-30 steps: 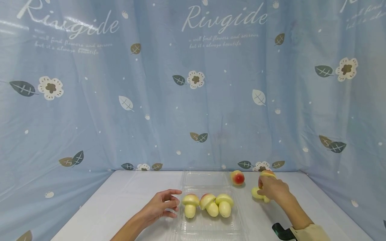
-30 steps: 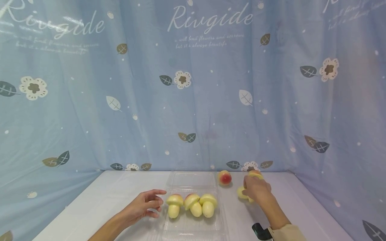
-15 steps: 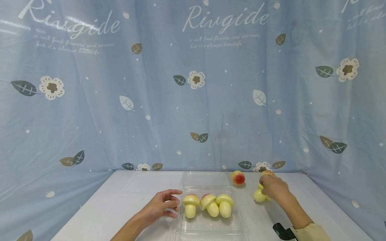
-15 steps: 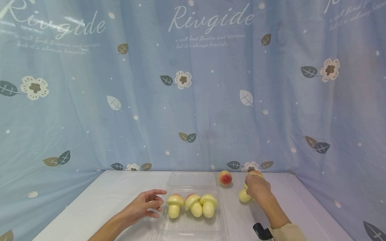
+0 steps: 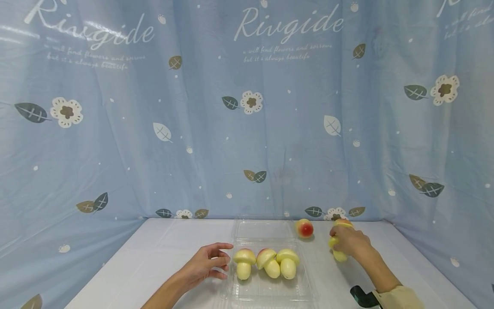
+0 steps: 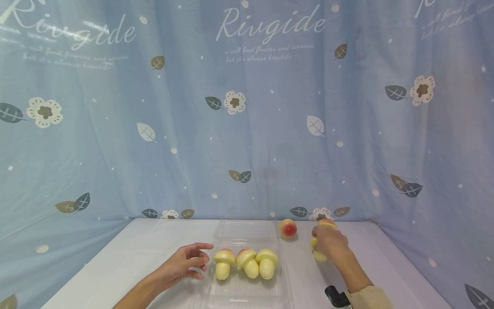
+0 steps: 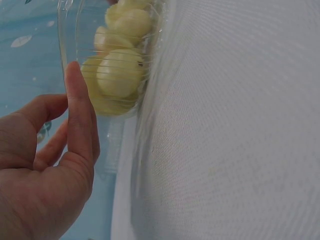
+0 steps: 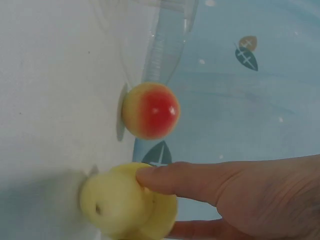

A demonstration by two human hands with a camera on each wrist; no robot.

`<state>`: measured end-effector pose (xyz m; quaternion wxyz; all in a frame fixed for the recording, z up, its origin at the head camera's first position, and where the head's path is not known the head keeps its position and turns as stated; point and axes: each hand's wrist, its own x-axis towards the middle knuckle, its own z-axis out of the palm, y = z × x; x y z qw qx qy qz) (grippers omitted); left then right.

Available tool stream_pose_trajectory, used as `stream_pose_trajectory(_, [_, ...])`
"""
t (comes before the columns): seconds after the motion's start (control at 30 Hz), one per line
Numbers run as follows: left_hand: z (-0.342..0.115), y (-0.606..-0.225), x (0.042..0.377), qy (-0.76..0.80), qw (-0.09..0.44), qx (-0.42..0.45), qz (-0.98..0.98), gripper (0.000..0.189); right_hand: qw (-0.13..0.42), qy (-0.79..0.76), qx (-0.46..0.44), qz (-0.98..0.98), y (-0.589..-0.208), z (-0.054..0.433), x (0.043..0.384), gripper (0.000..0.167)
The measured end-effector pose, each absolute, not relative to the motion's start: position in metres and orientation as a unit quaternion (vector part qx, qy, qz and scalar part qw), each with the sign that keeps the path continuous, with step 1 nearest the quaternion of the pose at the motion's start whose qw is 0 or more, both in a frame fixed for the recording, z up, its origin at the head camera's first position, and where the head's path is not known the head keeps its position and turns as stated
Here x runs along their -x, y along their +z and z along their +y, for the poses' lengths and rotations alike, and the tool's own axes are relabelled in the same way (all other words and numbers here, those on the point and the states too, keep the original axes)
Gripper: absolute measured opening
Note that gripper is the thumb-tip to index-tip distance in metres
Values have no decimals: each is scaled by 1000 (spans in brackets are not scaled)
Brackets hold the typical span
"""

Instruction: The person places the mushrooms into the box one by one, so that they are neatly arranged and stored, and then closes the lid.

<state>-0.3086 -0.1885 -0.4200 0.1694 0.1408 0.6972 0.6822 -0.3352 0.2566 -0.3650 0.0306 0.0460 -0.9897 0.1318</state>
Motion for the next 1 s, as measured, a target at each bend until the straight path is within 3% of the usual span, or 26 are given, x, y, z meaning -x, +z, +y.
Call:
stream_pose_trajectory(0.43, [-188, -420, 309, 685, 171, -137, 694, 60, 36, 148, -31, -988, -371, 260, 335, 28])
stream_pose_trajectory(1.0, [-188, -421, 310, 682, 173, -131, 699, 62, 39, 177, -22, -983, -375, 266, 335, 34])
